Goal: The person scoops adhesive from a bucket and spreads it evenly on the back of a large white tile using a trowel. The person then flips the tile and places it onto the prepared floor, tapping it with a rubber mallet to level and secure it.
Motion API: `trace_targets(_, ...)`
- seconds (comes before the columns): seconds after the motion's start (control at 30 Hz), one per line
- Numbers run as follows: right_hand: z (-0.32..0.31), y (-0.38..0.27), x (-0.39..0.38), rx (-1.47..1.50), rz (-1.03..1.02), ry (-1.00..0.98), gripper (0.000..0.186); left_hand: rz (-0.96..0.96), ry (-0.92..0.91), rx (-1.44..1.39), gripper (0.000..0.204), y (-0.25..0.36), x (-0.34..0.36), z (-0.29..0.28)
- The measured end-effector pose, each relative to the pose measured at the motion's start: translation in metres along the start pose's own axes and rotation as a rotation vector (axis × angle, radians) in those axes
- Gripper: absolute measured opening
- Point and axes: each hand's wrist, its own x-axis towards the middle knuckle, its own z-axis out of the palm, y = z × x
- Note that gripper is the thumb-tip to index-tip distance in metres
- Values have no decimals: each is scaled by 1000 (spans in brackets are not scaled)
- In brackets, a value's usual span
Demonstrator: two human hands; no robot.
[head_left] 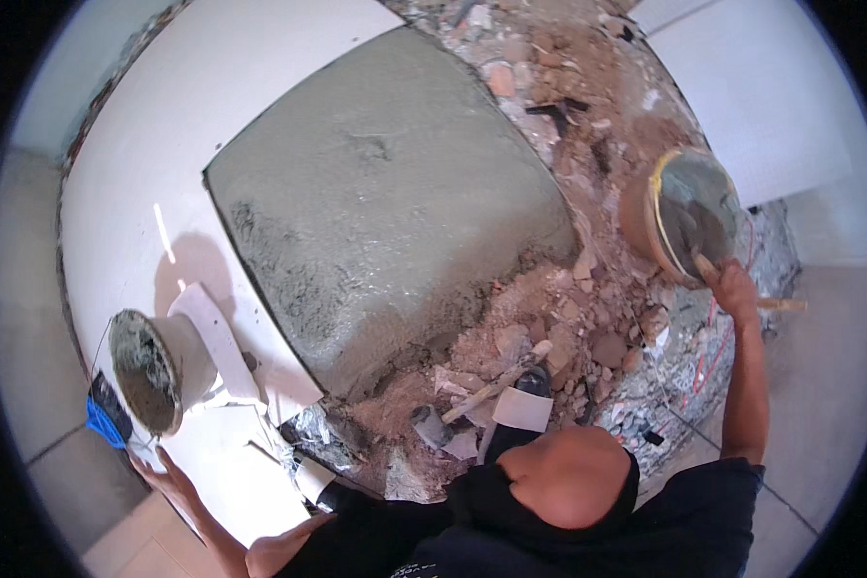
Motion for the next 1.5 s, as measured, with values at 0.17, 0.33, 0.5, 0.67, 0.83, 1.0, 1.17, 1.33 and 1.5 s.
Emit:
trace_targets(0.17, 11, 2, 26, -167, 18, -188, 45, -27, 90, 92, 72, 17, 26, 23)
trace_targets(0.33, -38, 22, -3, 96, 49, -175, 55, 37, 197, 97, 50, -6, 51, 28)
trace_targets(0.5, -33, 55, -74, 331, -75, 25, 55, -166, 177, 15, 46, -55, 82, 30)
trace_targets(0.67, 23, 65, -101, 182, 87, 72, 60, -247, 139, 66, 48, -74, 98, 35)
trace_targets(0.83, 49, 58, -116, 279, -30, 182, 64, -176, 149, 115, 46, -102, 106, 45)
trace_targets(1.0, 32, 8, -161, 564, 157, 309, 62, -98, 135, 57, 47, -148, 108, 66)
trace_targets(1.17, -23, -104, -191, 806, 175, 171, 58, -319, 27, -241, 48, -156, 107, 90)
trace_targets(1.33, -18, -254, -150, 403, -428, 258, 55, -685, -129, -562, 52, -130, 110, 92)
trace_targets(1.5, -21, -356, -134, 237, -524, -81, 51, -849, -133, -717, 69, -101, 129, 89)
